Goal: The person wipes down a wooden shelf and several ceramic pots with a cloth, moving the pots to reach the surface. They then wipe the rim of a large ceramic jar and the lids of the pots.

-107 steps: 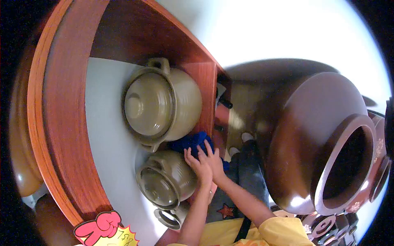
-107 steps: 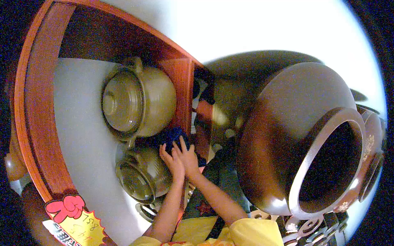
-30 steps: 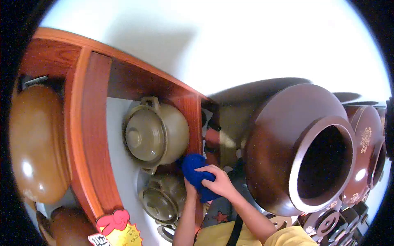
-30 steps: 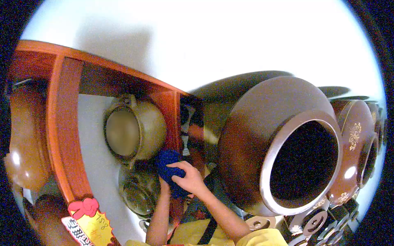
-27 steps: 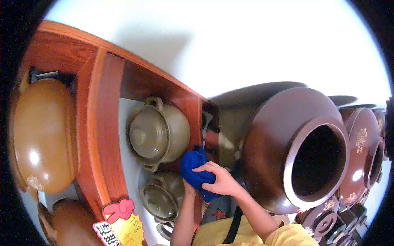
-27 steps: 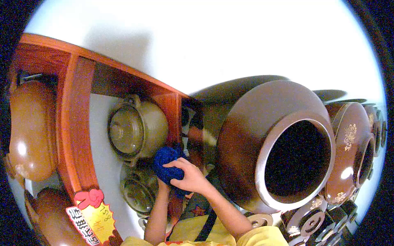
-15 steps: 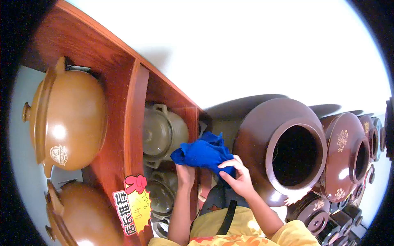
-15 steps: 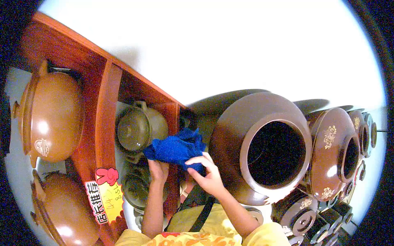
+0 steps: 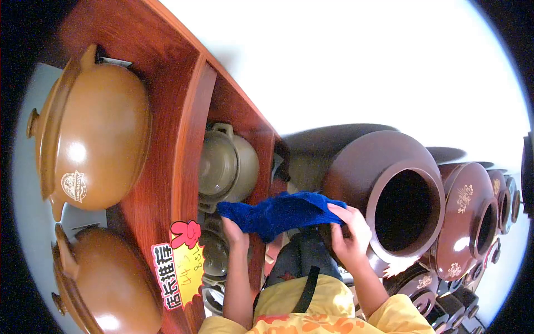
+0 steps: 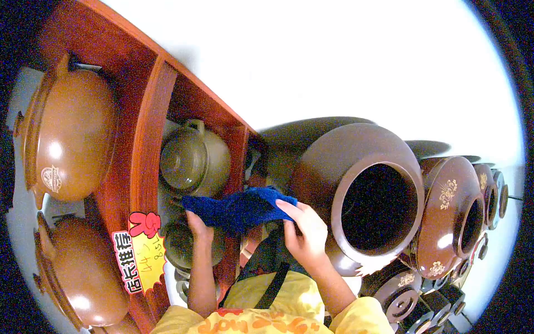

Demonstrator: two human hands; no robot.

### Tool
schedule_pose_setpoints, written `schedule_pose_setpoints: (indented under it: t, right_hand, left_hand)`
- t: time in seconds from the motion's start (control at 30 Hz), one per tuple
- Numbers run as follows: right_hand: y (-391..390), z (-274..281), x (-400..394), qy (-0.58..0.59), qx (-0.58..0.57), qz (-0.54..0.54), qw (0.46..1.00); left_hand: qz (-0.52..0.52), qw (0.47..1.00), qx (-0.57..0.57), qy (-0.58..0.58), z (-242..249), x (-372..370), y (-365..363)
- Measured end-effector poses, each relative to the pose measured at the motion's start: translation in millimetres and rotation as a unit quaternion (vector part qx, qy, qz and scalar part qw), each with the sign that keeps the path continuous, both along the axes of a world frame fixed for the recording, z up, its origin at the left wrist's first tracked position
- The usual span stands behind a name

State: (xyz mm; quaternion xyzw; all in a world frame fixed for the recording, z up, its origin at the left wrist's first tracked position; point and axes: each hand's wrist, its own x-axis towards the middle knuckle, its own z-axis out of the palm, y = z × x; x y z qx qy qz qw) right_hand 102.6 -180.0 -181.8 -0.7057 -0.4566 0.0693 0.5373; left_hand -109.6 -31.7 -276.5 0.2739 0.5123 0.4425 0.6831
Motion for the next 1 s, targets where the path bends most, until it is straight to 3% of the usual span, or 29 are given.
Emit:
schedule_pose_setpoints:
  t: [0.03, 0.13, 0.2, 0.27, 0.33, 0.37, 0.47, 0.57, 0.6, 0.67, 0.73, 0.8, 0.83, 0.97, 1.0]
  right_hand:
    - [0.5, 2.0, 1.1, -0.002, 0.041, -0.004, 0.999]
    - [-4.6, -6.5, -7.2, -0.026, 0.128, -0.068, 0.989]
    - [-0.1, -12.6, -16.2, 0.057, 0.160, -0.164, 0.972]
    - [4.6, -7.7, -15.9, 0.103, 0.118, -0.112, 0.981]
    - [8.2, -12.5, -9.0, 0.072, 0.078, 0.015, 0.994]
    - [14.3, -10.8, -9.7, 0.133, 0.038, 0.103, 0.985]
    - [25.5, -7.7, -27.2, 0.235, -0.184, 0.195, 0.934]
    - [31.2, -38.4, -44.7, 0.221, -0.242, 0.155, 0.932]
    - [32.9, -45.2, -46.7, 0.220, -0.241, 0.156, 0.932]
    - [35.4, -54.4, -52.2, 0.074, -0.296, 0.181, 0.935]
    - [41.9, -58.0, -59.7, 0.117, -0.304, 0.182, 0.928]
    - [48.2, -61.8, -65.2, -0.023, -0.387, 0.196, 0.901]
    - [49.5, -65.8, -69.6, -0.064, -0.373, 0.161, 0.911]
    - [56.6, -74.5, -57.7, -0.121, -0.329, 0.189, 0.917]
    - [60.2, -74.8, -53.0, 0.011, -0.274, 0.263, 0.925]
  left_hand:
    - [0.019, 0.999, 0.008, 0.047, -4.9, -4.3, 2.0]
    - [0.015, 1.000, 0.005, 0.020, -14.1, -21.9, 10.8]
    - [0.034, 0.999, 0.001, 0.000, -14.0, -28.3, 12.5]
    - [0.053, 0.998, -0.003, -0.020, -7.0, -29.8, 11.1]
    - [0.037, 0.997, 0.024, -0.058, 3.9, -25.9, 6.5]
    - [0.038, 0.997, 0.025, -0.057, 7.9, -22.7, 4.1]
    - [0.022, 0.993, 0.055, -0.099, 16.4, -15.8, -6.8]
    - [0.027, 0.992, 0.070, -0.104, 29.4, -5.0, -16.0]
    - [-0.022, 0.991, 0.103, -0.086, 42.1, 3.2, -21.2]
    - [-0.071, 0.986, 0.136, -0.063, 65.1, 12.2, -30.1]
    - [-0.260, 0.950, 0.172, 0.010, 79.8, 15.1, -36.8]
    - [-0.312, 0.934, 0.153, 0.079, 84.5, 18.1, -44.9]
    - [-0.287, 0.951, 0.113, -0.026, 86.7, 21.8, -47.3]
    - [-0.195, 0.978, 0.048, -0.053, 98.4, 34.2, -46.0]
    - [-0.207, 0.976, 0.073, -0.010, 96.3, 33.0, -43.6]
